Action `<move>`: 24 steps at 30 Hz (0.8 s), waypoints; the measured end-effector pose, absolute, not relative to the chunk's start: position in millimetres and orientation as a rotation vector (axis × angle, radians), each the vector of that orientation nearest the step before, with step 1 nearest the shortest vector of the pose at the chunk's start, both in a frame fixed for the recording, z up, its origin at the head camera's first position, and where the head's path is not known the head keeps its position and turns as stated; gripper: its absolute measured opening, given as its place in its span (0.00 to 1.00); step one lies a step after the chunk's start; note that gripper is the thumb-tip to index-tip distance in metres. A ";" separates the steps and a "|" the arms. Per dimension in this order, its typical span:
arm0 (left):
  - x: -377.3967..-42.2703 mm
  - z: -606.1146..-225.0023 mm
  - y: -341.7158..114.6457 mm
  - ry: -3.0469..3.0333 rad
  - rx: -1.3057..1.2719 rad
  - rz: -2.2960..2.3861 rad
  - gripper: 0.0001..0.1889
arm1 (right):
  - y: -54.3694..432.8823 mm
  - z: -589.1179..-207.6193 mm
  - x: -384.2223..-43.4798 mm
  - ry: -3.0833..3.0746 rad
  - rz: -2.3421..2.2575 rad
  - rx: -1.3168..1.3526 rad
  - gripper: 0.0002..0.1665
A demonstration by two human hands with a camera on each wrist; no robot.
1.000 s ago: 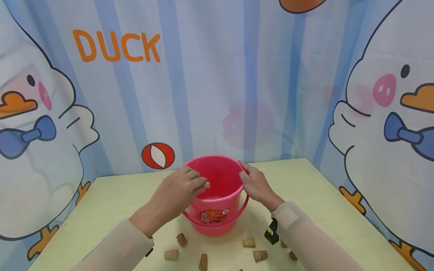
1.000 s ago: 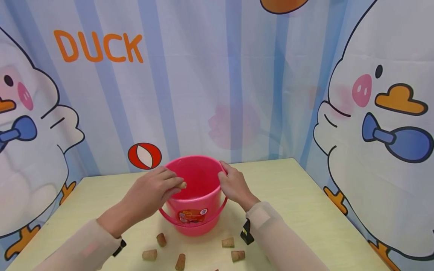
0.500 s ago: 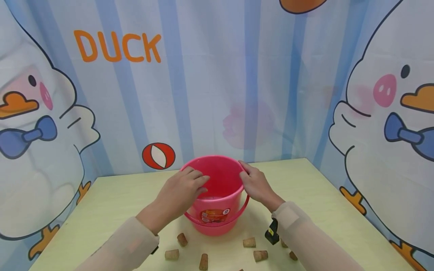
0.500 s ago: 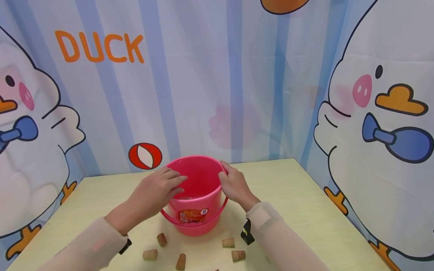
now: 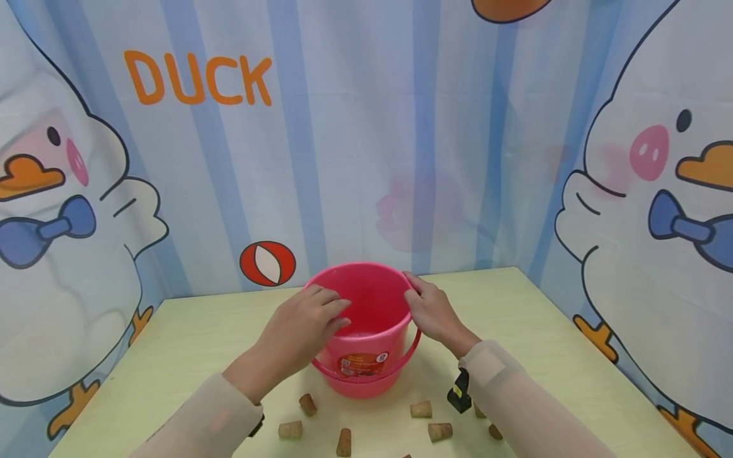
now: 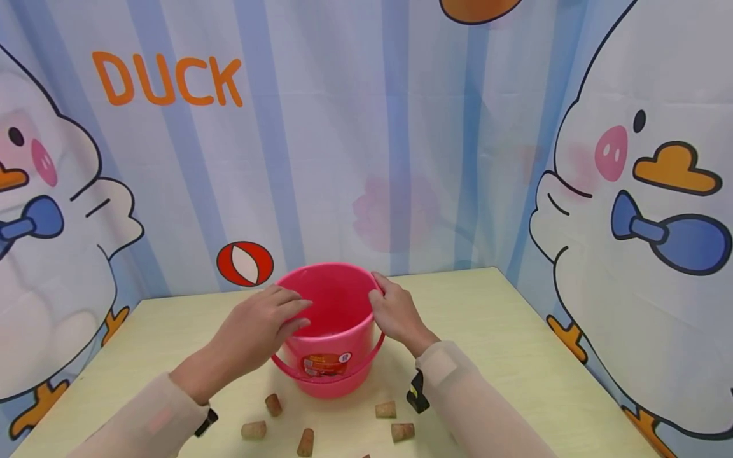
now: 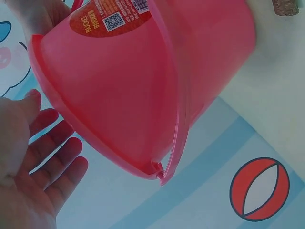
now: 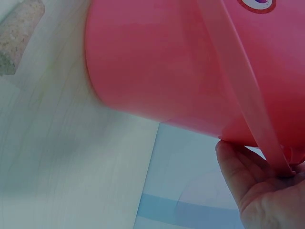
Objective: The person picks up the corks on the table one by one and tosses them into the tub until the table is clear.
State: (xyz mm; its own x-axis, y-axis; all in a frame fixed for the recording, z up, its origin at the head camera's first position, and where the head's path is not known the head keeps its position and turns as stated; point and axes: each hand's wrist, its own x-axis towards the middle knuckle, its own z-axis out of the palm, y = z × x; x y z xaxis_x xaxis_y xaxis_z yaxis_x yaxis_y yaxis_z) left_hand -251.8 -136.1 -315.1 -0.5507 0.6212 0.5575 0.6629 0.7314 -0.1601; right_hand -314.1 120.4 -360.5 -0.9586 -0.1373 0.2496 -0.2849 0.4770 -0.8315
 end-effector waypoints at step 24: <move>-232.3 -317.5 -155.2 -2.271 -0.967 -0.162 0.19 | 120.4 -360.8 -313.0 -2.562 1.499 0.382 0.33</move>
State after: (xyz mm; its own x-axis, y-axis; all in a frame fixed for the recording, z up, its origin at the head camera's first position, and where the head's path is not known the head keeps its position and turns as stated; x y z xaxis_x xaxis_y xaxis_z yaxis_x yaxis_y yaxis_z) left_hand -232.3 -155.2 -317.5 -0.5122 0.5999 0.6147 0.6809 0.7198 -0.1351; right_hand -313.0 120.4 -360.8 -0.9565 -0.1430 0.2543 -0.2917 0.4685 -0.8339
